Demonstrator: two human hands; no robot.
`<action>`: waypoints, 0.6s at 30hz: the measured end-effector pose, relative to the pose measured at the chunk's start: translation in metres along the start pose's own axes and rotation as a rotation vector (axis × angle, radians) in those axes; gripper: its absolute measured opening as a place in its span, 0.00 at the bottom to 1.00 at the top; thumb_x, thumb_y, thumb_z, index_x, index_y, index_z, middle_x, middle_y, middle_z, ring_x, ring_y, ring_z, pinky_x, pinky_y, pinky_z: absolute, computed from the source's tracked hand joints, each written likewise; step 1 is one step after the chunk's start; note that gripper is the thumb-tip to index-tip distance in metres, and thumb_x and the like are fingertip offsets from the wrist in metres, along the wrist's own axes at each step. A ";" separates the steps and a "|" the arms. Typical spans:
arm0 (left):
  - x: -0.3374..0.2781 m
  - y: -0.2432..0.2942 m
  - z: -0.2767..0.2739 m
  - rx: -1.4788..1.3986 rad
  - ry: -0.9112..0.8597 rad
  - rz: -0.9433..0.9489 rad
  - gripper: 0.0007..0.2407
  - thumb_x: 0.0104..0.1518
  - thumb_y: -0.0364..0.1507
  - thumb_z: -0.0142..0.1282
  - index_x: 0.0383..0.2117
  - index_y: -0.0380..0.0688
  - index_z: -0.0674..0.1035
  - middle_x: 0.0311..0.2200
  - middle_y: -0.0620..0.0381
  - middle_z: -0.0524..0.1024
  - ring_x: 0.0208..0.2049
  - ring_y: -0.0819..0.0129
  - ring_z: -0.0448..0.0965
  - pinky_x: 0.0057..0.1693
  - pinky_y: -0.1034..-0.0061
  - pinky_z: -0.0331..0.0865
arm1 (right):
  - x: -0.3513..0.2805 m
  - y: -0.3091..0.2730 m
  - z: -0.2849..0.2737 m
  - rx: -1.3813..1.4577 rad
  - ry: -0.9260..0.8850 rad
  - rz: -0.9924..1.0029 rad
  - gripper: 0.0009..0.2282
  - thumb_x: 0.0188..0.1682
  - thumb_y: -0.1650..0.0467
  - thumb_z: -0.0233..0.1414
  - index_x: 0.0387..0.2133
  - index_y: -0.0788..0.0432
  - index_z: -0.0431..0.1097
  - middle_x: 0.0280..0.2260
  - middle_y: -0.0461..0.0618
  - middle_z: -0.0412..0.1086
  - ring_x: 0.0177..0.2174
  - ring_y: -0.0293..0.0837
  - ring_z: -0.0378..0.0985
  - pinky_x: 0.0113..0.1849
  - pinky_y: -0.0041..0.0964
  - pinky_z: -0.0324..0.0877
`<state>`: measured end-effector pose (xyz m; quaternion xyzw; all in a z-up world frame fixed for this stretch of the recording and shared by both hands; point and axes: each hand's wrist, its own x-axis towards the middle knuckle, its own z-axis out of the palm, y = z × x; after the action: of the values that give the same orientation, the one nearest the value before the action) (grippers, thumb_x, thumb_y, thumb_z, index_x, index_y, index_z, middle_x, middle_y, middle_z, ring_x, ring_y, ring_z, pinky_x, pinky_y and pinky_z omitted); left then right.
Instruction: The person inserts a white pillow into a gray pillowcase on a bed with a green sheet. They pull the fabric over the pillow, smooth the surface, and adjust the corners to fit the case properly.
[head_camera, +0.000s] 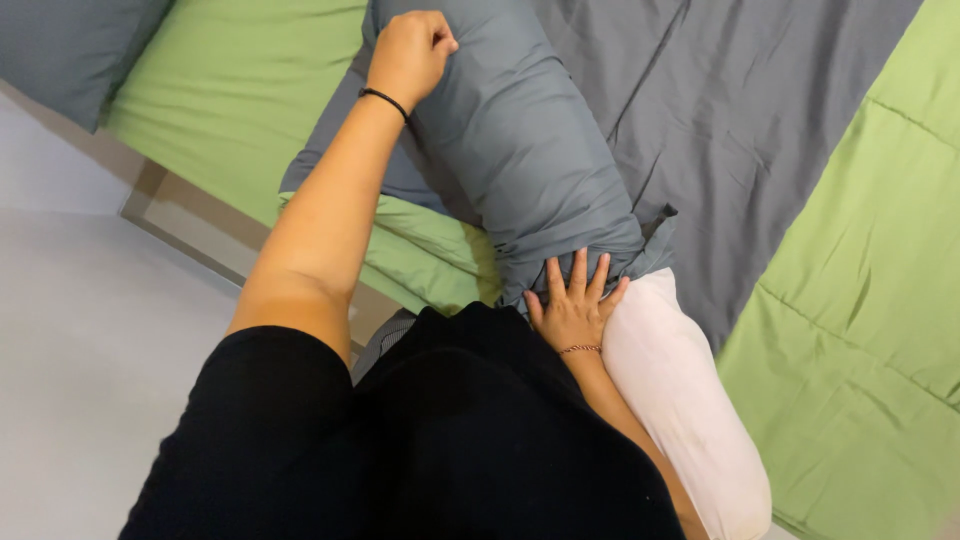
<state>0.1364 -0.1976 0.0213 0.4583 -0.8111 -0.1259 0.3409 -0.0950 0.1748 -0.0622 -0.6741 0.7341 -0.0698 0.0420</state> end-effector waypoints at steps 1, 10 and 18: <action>0.002 0.002 -0.003 0.001 -0.038 -0.055 0.05 0.55 0.27 0.66 0.26 0.39 0.82 0.25 0.46 0.80 0.29 0.49 0.81 0.37 0.61 0.73 | 0.000 0.000 0.000 -0.002 -0.007 0.003 0.31 0.46 0.48 0.52 0.61 0.46 0.67 0.69 0.62 0.49 0.69 0.70 0.37 0.59 0.80 0.26; 0.009 -0.024 0.003 -0.069 -0.203 -0.052 0.07 0.62 0.29 0.59 0.32 0.38 0.78 0.31 0.46 0.79 0.35 0.49 0.79 0.41 0.60 0.71 | 0.000 0.000 0.001 0.006 -0.009 0.005 0.30 0.46 0.48 0.52 0.60 0.46 0.68 0.69 0.63 0.49 0.68 0.71 0.37 0.59 0.81 0.26; -0.009 -0.003 0.015 -0.243 -0.456 -0.088 0.07 0.66 0.30 0.52 0.35 0.39 0.76 0.29 0.45 0.77 0.34 0.48 0.79 0.43 0.60 0.71 | 0.005 0.002 -0.002 0.010 -0.021 0.012 0.30 0.45 0.49 0.53 0.60 0.47 0.68 0.69 0.63 0.50 0.68 0.71 0.37 0.59 0.81 0.26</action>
<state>0.1313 -0.1934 0.0054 0.4088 -0.8252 -0.3371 0.1960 -0.0972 0.1704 -0.0605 -0.6702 0.7373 -0.0662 0.0537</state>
